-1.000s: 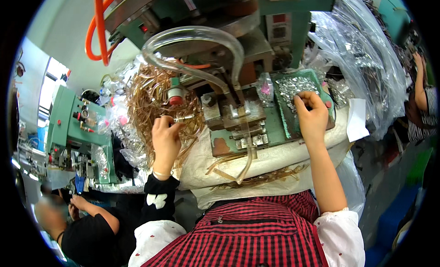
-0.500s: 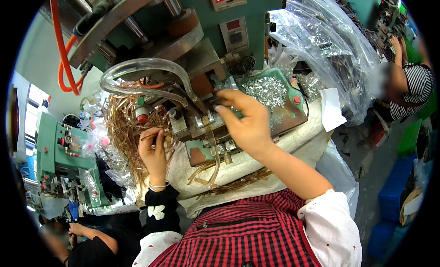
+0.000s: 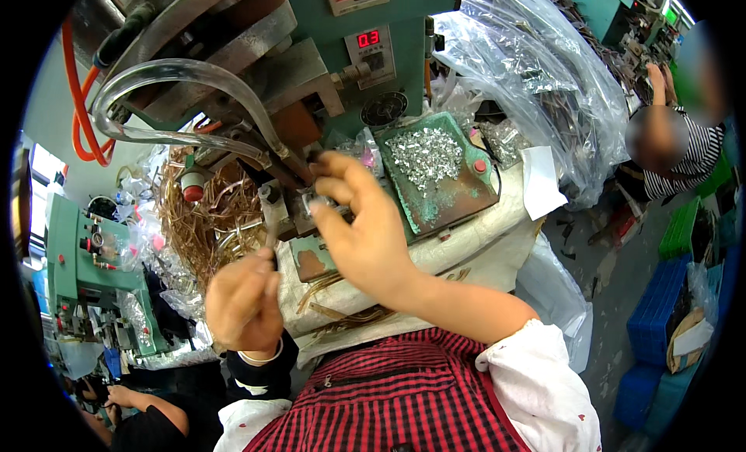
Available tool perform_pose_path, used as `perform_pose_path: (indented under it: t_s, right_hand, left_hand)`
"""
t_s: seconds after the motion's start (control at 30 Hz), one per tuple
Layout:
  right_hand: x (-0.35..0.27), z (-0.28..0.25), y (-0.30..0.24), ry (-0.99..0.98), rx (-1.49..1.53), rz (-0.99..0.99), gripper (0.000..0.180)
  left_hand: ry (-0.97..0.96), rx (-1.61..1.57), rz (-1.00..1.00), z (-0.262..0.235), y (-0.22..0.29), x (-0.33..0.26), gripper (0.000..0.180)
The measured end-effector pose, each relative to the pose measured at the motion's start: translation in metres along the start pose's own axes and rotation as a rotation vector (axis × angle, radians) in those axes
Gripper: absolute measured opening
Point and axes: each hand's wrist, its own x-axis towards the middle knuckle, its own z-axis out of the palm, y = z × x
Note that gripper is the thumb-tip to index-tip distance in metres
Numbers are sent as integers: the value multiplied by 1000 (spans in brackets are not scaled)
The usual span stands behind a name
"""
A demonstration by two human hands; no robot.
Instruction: The person repeatedly picks small metallic components from a tray and places them into a machine fixture, then operates the machine to process each item. The person removes the processed items and returns them to a collection area, continuing the cycle.
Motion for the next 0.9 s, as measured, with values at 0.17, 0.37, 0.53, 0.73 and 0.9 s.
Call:
perform_pose_path:
  t_s: [0.17, 0.37, 0.53, 0.73, 0.9]
  right_hand:
    - [15, -30, -7, -139, -323, -134, 56]
    - [37, -140, 59, 507, -637, -288, 42]
    - [2, -145, 64, 356, -1029, -301, 18]
    - [5, -138, 79, 325, -1395, -362, 7]
    - [4, -140, 78, 312, -1169, -341, 8]
  left_hand:
    - [-97, -2, 199, 47, -7, 1, 20]
    - [-69, 2, 253, 59, -15, 2, 19]
    - [-59, -5, 211, 58, -15, -2, 22]
    - [-99, -97, 18, 43, 0, -17, 31]
    - [-29, 199, -75, -11, 2, -51, 27]
